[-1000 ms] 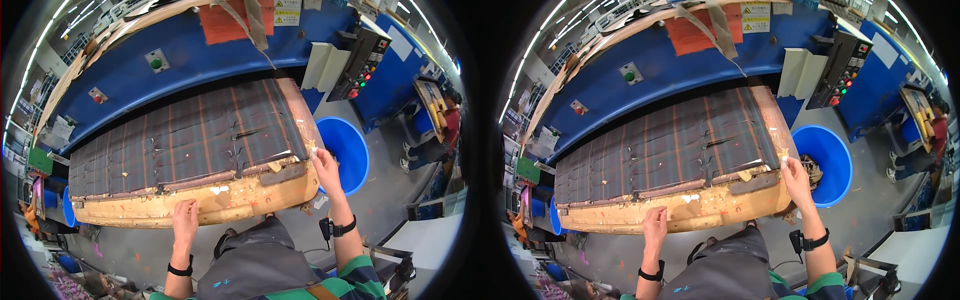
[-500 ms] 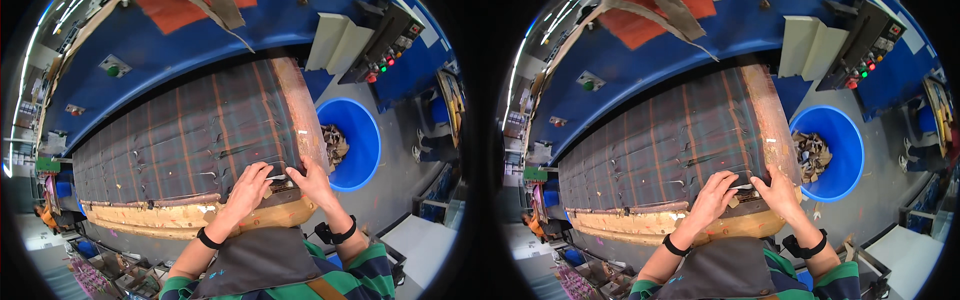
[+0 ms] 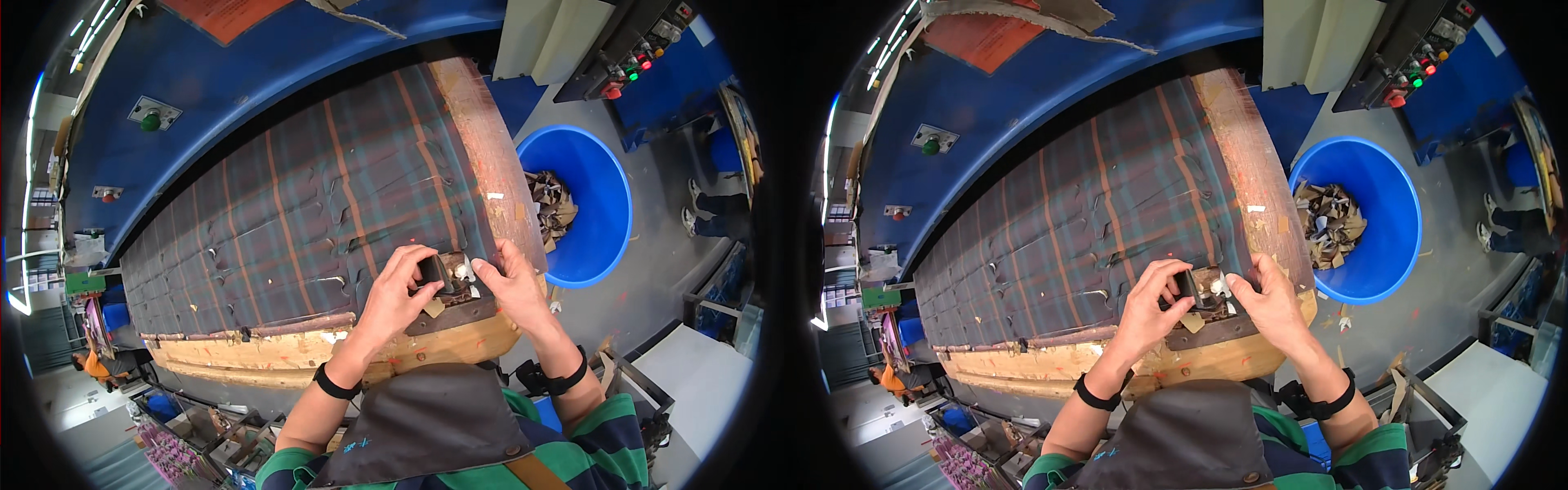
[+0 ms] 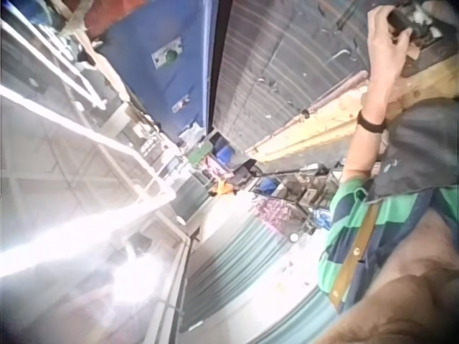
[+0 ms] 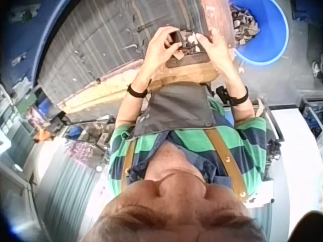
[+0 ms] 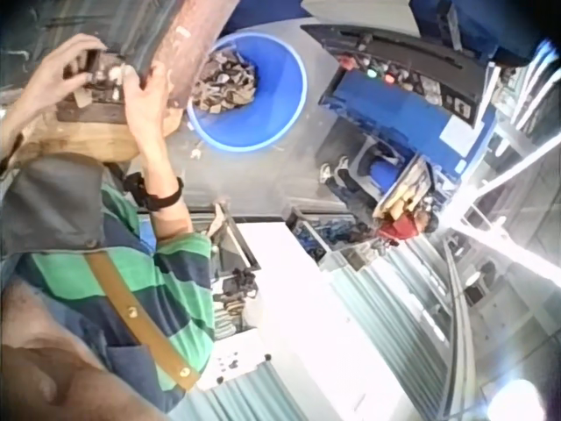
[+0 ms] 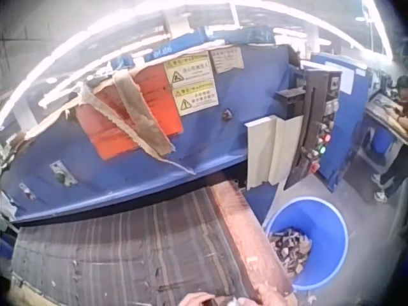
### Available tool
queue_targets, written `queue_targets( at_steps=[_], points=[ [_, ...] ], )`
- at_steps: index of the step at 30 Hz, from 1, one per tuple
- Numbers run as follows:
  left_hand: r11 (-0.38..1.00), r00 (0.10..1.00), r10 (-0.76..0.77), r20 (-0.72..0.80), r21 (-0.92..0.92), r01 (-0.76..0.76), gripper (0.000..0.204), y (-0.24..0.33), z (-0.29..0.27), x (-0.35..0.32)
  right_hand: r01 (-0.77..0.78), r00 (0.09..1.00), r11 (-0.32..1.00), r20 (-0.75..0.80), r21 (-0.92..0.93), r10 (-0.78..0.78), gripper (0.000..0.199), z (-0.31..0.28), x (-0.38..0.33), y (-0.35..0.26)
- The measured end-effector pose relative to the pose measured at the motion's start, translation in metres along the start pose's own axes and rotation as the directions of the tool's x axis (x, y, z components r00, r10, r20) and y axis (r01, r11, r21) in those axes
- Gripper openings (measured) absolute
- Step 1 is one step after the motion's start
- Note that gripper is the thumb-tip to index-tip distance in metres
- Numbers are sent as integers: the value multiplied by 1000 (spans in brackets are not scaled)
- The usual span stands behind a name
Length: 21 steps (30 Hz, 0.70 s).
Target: The person assembles small fabric components by hand in a workshop setting. They pick up dark plaid fabric pieces and white backing materials, align them, and press them together on a wooden work surface. The person occasionally uses a pair of scissors to trim excess material from the assembled parts.
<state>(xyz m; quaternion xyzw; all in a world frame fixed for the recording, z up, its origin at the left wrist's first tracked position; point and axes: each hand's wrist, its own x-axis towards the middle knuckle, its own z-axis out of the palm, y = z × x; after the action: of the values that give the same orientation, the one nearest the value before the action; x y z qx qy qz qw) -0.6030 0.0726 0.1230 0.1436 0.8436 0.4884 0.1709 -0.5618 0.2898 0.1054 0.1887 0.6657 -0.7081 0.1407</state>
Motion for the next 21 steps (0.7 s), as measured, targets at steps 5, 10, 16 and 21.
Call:
queue_targets(
  at_steps=[5, 10, 16, 21],
  points=[
    [993, 999, -42, 10, -106, 42, 50, -9, -4, -5, 185, 920, 848, -216, -497, -327, 40, 0, -13, -19],
    [980, 997, -65, 48, -186, 73, 50, -14, -8, -3, 382, 883, 777, -52, -500, -467, 30, 0, -22, -33],
    [977, 996, -30, 88, -206, 48, 49, -17, -11, -2, 573, 807, 707, 134, -414, -575, 42, 28, -9, -28],
    [978, 994, 11, 106, -210, 12, 50, -19, -13, -2, 574, 810, 719, 147, -391, -567, 30, 29, 0, -18]
  ],
)
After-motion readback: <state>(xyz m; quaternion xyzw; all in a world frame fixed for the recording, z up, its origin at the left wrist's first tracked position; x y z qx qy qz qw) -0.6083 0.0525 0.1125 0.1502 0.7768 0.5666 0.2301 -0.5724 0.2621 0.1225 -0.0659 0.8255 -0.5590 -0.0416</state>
